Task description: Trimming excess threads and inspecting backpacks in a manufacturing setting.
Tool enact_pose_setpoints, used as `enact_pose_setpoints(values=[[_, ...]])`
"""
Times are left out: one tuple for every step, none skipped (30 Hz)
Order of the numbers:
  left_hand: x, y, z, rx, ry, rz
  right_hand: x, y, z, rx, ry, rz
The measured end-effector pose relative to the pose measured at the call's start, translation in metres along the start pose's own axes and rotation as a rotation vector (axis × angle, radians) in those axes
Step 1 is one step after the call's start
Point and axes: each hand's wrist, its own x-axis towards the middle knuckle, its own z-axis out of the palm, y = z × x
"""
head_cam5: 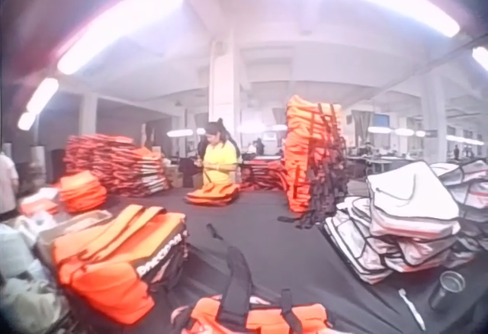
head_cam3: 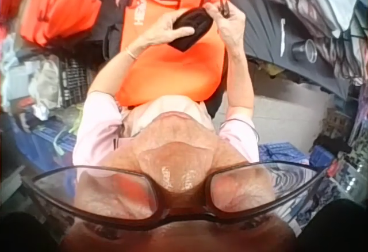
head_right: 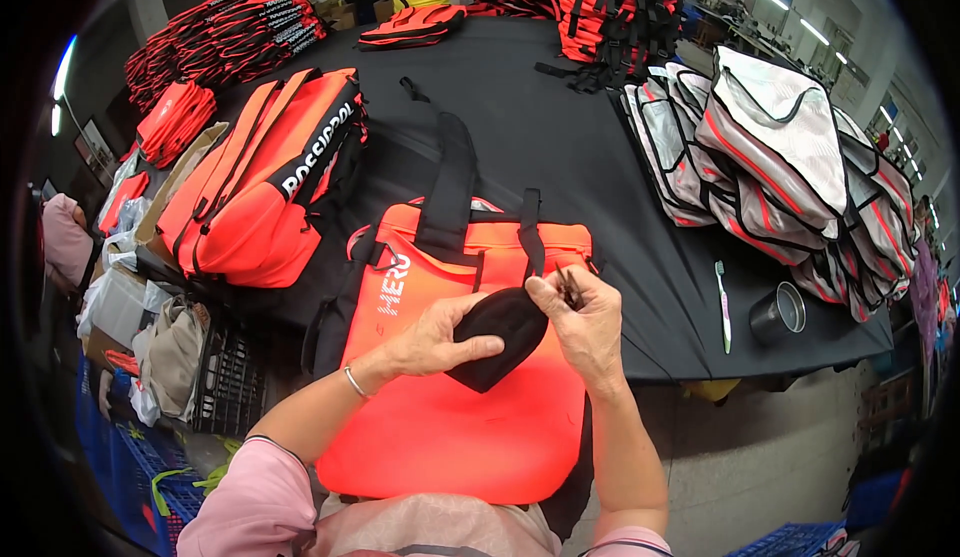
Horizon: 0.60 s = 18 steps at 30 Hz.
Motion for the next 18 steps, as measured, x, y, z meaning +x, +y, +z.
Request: enact_pose_setpoints(values=[[-0.005,0.003,0.002,-0.003,-0.002,-0.004,-0.005,0.001,0.0,0.01,-0.022,0.009],[-0.01,0.006,0.002,0.093,-0.022,-0.009,-0.008,0.002,0.001,0.012,-0.018,0.016],[-0.014,0.007,0.003,0.187,-0.04,-0.017,-0.011,0.003,0.003,-0.033,-0.034,0.05],[-0.017,-0.001,0.0,0.343,-0.018,-0.014,-0.013,0.005,0.005,-0.077,-0.05,0.088],[-0.02,-0.002,0.0,0.332,-0.021,-0.039,-0.015,0.009,0.009,-0.071,-0.051,0.115],[-0.022,-0.003,0.0,0.494,0.077,0.168,-0.014,0.014,0.012,-0.042,-0.105,0.205],[-0.022,-0.004,-0.001,0.65,0.174,0.374,-0.011,0.02,0.015,-0.011,-0.158,0.299],[-0.023,-0.001,0.001,0.61,0.177,0.397,-0.011,0.034,0.017,0.054,-0.218,0.35],[-0.02,-0.002,0.002,0.564,0.177,0.425,-0.012,0.043,0.021,0.195,-0.236,0.414],[-0.02,-0.009,0.003,0.562,0.163,0.428,-0.015,0.048,0.022,0.218,-0.226,0.456],[-0.024,-0.012,0.001,0.684,0.12,0.413,-0.017,0.053,0.023,0.241,-0.225,0.496],[-0.025,-0.018,0.004,0.64,0.18,0.404,-0.017,0.052,0.023,0.253,-0.216,0.507],[-0.029,-0.025,0.008,0.597,0.24,0.395,-0.019,0.052,0.023,0.264,-0.206,0.516],[-0.03,-0.038,0.008,0.559,0.286,0.402,-0.02,0.058,0.016,0.129,-0.244,0.448],[-0.034,-0.043,0.011,0.483,0.352,0.328,-0.026,0.049,0.015,0.131,-0.245,0.472],[-0.038,-0.043,0.013,0.443,0.394,0.246,-0.034,0.03,0.013,0.077,-0.126,0.412],[-0.04,-0.04,0.016,0.406,0.436,0.169,-0.04,0.019,0.011,0.019,-0.007,0.345],[-0.042,-0.042,0.019,0.371,0.454,0.134,-0.047,0.026,0.0,-0.103,-0.033,0.331]])
